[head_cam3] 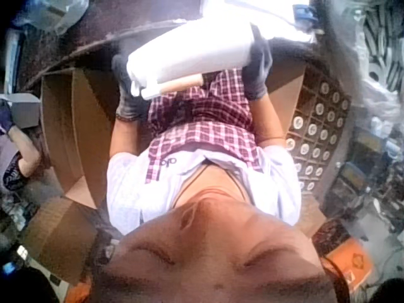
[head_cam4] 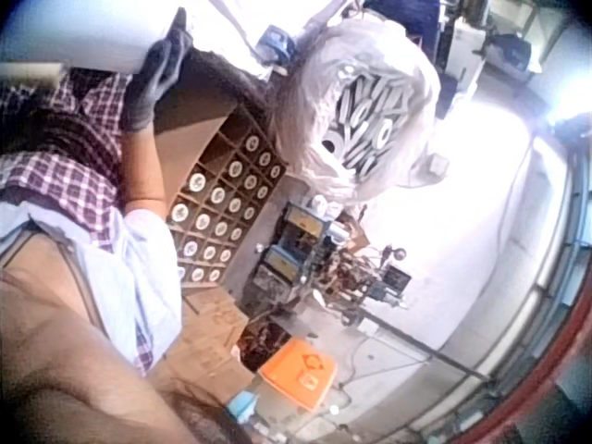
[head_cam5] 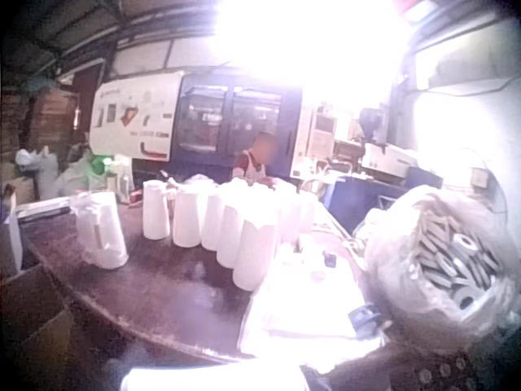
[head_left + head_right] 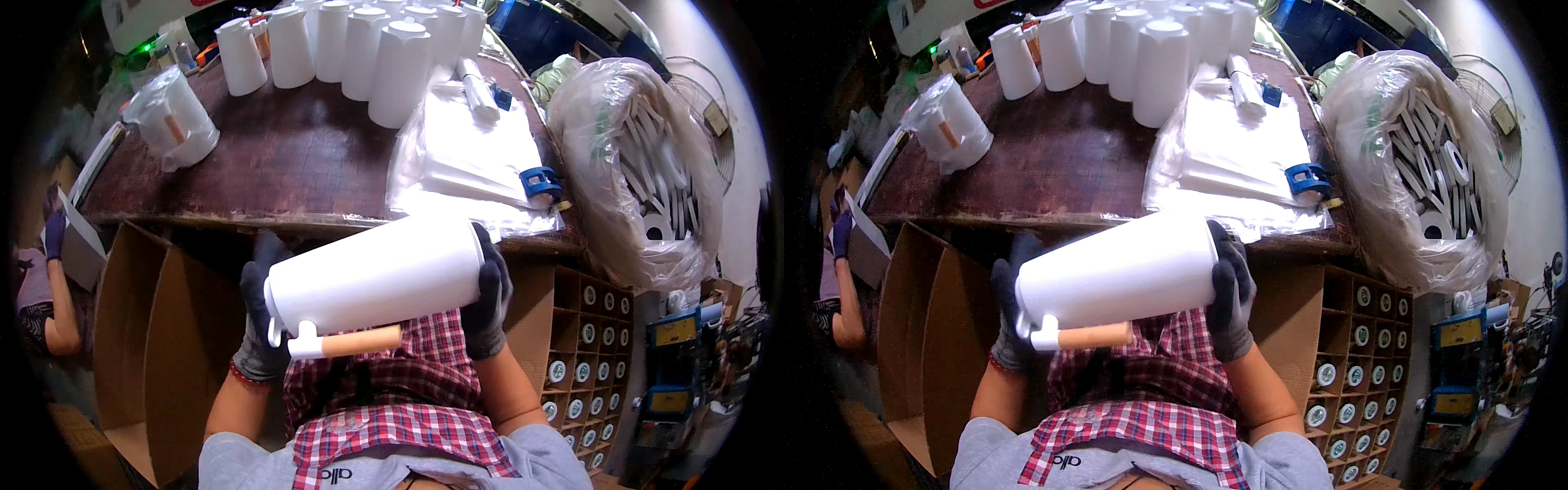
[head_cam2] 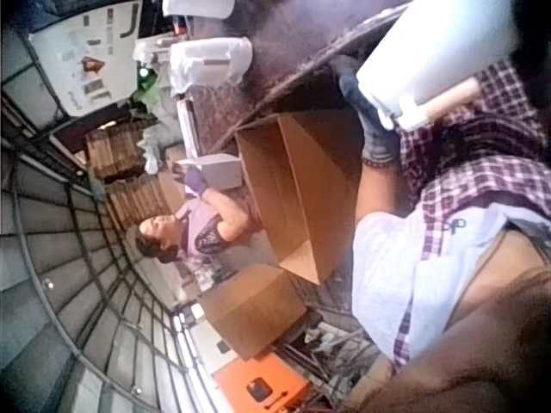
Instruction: The person assembles pitchers by inserting silver canisters into white plastic housings, placing the units into plastic bags, and then packing them into a cardboard box.
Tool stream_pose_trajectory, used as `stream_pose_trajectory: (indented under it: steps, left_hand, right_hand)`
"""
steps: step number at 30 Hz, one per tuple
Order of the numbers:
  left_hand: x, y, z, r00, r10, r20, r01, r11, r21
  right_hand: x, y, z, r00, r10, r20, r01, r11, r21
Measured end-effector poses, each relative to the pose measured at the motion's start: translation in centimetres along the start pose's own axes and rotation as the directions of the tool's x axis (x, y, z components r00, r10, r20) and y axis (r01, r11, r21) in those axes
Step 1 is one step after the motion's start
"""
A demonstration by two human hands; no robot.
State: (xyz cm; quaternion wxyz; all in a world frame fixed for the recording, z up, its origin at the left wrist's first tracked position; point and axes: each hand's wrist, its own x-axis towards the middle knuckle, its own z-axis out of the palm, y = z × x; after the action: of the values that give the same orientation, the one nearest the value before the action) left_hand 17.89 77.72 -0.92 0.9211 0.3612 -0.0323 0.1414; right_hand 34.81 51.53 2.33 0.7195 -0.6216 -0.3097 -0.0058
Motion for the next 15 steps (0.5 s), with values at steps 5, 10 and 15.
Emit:
stream_pose_trajectory:
  steps: [5,10,15]
  left_hand:
    - [-1.4,1.1,1.6,0.945,-0.232,-0.233,0.312,0.852,0.421]
    - [0.0,3.2,6.7,0.869,0.307,0.387,-0.457,0.204,0.866]
    - [1.3,1.4,4.7,0.933,0.289,-0.212,-0.150,0.852,0.502]
  right_hand:
    - [0.3,-1.1,-2.0,0.934,-0.310,0.179,0.328,0.941,-0.081]
    - [-0.1,2.6,-1.9,0.943,0.330,0.049,-0.327,0.883,0.338]
    - [0.8,-0.8,-0.6,0.951,-0.306,-0.045,0.299,0.947,-0.118]
